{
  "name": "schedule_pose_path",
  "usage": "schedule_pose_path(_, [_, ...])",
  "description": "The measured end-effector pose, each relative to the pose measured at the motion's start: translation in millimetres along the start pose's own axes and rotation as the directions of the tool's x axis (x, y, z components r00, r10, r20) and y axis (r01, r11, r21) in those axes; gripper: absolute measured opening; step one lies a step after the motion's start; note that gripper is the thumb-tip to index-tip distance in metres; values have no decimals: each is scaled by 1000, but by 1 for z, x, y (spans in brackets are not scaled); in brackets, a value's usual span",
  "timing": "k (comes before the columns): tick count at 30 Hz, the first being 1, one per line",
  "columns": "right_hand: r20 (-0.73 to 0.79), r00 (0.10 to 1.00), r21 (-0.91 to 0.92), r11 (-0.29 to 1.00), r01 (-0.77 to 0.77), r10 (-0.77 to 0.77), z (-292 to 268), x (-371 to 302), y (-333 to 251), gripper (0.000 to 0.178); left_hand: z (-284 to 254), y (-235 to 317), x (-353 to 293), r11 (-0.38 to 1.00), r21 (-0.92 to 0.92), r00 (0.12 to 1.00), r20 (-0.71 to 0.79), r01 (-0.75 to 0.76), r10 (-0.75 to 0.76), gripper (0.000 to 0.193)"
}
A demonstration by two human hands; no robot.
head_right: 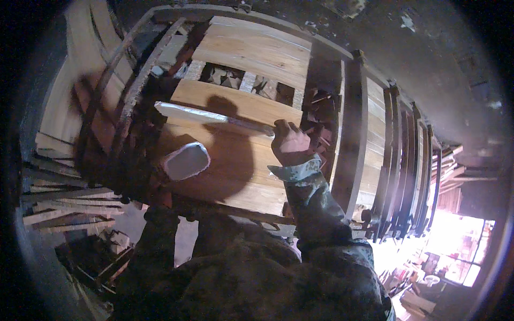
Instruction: The person repeatedly scoops white glue from a small container and spreads it along the edges of wooden planks on a workbench. The person then places additional planks on top of the glued ones, pressing them into place. The process is repeated multiple times throughout the clip.
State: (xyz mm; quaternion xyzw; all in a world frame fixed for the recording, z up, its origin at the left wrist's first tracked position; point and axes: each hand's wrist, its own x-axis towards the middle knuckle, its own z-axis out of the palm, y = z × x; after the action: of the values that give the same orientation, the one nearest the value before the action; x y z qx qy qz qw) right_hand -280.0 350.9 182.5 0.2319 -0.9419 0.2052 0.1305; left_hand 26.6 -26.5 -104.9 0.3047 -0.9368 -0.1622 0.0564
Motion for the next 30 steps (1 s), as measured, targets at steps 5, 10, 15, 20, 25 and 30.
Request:
schedule_pose_path(5, [-16,1000,68,998,-10,11,47,29,-38,10,-7,17,-3,988,54,981,120,148,-153,26])
schedule_pose_path(10, [76,992,80,992,96,-103,88,66,-80,10,-30,40,-1,985,-53,968,202,163,-149,38])
schedule_pose_path(15, [89,993,227,972,60,-83,124,100,-132,14,-64,67,-4,946,-198,960,162,257,-228,46])
schedule_pose_path(20, [18,960,221,937,270,-280,166,138,-180,14,-94,89,3,908,-320,961,146,272,-237,42])
schedule_pose_path(25, [-75,961,315,908,276,-266,221,169,-213,16,-79,86,0,885,-349,949,180,308,-259,38])
schedule_pose_path(30, [40,999,564,826,-17,-6,253,166,-216,21,-39,70,-10,589,-710,906,169,385,-388,44])
